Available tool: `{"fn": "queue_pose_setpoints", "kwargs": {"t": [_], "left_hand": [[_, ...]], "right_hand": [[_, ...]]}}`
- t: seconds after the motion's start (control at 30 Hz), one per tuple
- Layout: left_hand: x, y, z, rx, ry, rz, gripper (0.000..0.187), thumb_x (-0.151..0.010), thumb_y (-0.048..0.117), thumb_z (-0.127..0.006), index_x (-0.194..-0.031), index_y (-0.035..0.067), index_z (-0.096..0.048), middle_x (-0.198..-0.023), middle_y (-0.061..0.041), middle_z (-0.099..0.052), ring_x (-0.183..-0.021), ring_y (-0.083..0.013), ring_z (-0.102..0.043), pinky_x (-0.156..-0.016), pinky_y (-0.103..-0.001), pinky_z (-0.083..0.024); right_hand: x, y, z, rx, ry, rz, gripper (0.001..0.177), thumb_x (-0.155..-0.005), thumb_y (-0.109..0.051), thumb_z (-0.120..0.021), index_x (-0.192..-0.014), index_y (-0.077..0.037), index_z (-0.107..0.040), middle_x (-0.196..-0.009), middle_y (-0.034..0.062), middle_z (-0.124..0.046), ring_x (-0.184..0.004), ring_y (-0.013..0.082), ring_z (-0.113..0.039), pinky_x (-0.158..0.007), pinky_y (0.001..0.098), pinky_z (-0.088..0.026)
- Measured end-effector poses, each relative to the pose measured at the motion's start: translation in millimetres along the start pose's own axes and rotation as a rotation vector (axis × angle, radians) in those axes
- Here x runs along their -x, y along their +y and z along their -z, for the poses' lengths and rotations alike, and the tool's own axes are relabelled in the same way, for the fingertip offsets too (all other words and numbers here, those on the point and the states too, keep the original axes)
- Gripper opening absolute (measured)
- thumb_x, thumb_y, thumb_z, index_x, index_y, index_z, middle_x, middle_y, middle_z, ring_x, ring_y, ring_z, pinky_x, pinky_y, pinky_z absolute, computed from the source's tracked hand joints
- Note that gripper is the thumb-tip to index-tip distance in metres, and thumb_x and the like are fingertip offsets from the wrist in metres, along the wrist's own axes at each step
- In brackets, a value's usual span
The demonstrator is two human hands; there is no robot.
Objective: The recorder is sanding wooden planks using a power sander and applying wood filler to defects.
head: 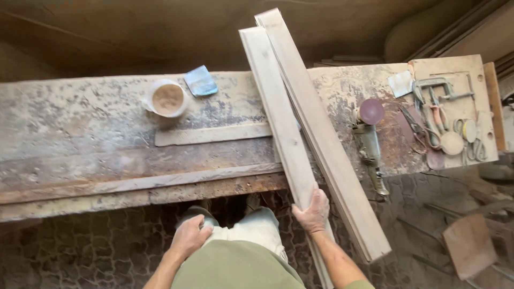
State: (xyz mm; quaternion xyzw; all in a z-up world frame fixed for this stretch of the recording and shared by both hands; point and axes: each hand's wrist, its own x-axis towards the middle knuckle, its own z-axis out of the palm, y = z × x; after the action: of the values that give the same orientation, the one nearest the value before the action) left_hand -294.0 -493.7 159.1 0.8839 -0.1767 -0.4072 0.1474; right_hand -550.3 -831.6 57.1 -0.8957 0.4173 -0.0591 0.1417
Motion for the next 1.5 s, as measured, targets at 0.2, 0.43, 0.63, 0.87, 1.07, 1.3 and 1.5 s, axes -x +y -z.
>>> {"fn": "queue_pose_setpoints", "kwargs": {"t": [0.2,0.43,0.63,0.87,1.07,1.3,1.5], "left_hand": [[5,122,43,0.445,-0.148,-0.103,0.047,-0.081,0.040,-0.064,-0.107,0.003,-0.051,-0.116,-0.016,-0.059,-0.108,-0.0280,-0.055,-0.092,-0.042,-0.050],[34,249,99,1.601,0.306,-0.316,0.048,-0.104,0.053,-0.046,-0.111,0.009,-0.064,-0.109,-0.010,-0.073,-0.102,-0.0251,-0.070,-0.101,-0.044,-0.052],[28,153,246,0.998,0.694,-0.576,0.051,-0.093,0.067,-0.070,-0.114,0.022,-0.056,-0.105,0.008,-0.058,-0.092,-0.0072,-0.061,-0.080,-0.023,-0.057],[13,145,331,0.327,0.428,-0.927,0.044,-0.090,0.028,-0.066,-0.099,-0.015,-0.066,-0.092,-0.025,-0.074,-0.048,-0.0179,-0.063,-0.035,-0.025,-0.049],[-122,20,275,-0.338,0.014,-0.622,0.044,-0.079,0.054,-0.076,-0.077,0.011,-0.063,-0.069,-0.021,-0.069,-0.081,-0.0464,-0.069,-0.070,-0.057,-0.050],[-239,-101,253,-0.701,-0.148,-0.591,0.046,-0.087,0.059,-0.059,-0.087,0.014,-0.069,-0.084,-0.018,-0.077,-0.095,-0.0386,-0.075,-0.086,-0.051,-0.058],[-238,-106,222,-0.652,-0.111,-0.368,0.072,-0.086,0.083,-0.042,-0.089,0.017,-0.072,-0.089,-0.016,-0.079,-0.096,-0.0333,-0.077,-0.084,-0.045,-0.060]], "right_hand": [[34,-34,44,-0.165,0.110,0.204,0.111,-0.066,-0.043,-0.080,-0.157,-0.009,-0.027,-0.139,0.0186,-0.049,-0.119,0.0307,-0.052,-0.105,0.0464,-0.046],[-10,-152,92,-0.342,0.712,0.490,0.091,-0.070,-0.059,-0.087,-0.129,0.002,-0.055,-0.128,0.0337,-0.060,-0.113,0.0504,-0.063,-0.097,0.0591,-0.048],[-23,-249,145,-0.978,0.167,0.617,0.078,-0.076,-0.043,-0.087,-0.137,-0.001,-0.063,-0.131,0.0235,-0.065,-0.121,0.0454,-0.063,-0.105,0.0553,-0.048],[24,-208,53,-0.863,-0.396,-0.028,0.051,-0.085,-0.027,-0.081,-0.134,-0.016,-0.070,-0.122,0.0102,-0.077,-0.115,0.0287,-0.072,-0.097,0.0442,-0.057],[65,-180,6,-0.576,-0.508,-0.343,0.055,-0.082,-0.029,-0.080,-0.135,-0.021,-0.067,-0.119,0.0098,-0.077,-0.111,0.0307,-0.073,-0.095,0.0432,-0.060],[68,-239,0,-0.572,-0.444,-0.634,0.056,-0.083,-0.030,-0.078,-0.137,-0.020,-0.066,-0.126,0.0116,-0.075,-0.116,0.0274,-0.071,-0.097,0.0402,-0.060],[95,-293,-42,-0.671,-0.419,-0.756,0.058,-0.082,-0.028,-0.080,-0.137,-0.015,-0.067,-0.125,0.0161,-0.074,-0.116,0.0288,-0.071,-0.096,0.0383,-0.060]]}}
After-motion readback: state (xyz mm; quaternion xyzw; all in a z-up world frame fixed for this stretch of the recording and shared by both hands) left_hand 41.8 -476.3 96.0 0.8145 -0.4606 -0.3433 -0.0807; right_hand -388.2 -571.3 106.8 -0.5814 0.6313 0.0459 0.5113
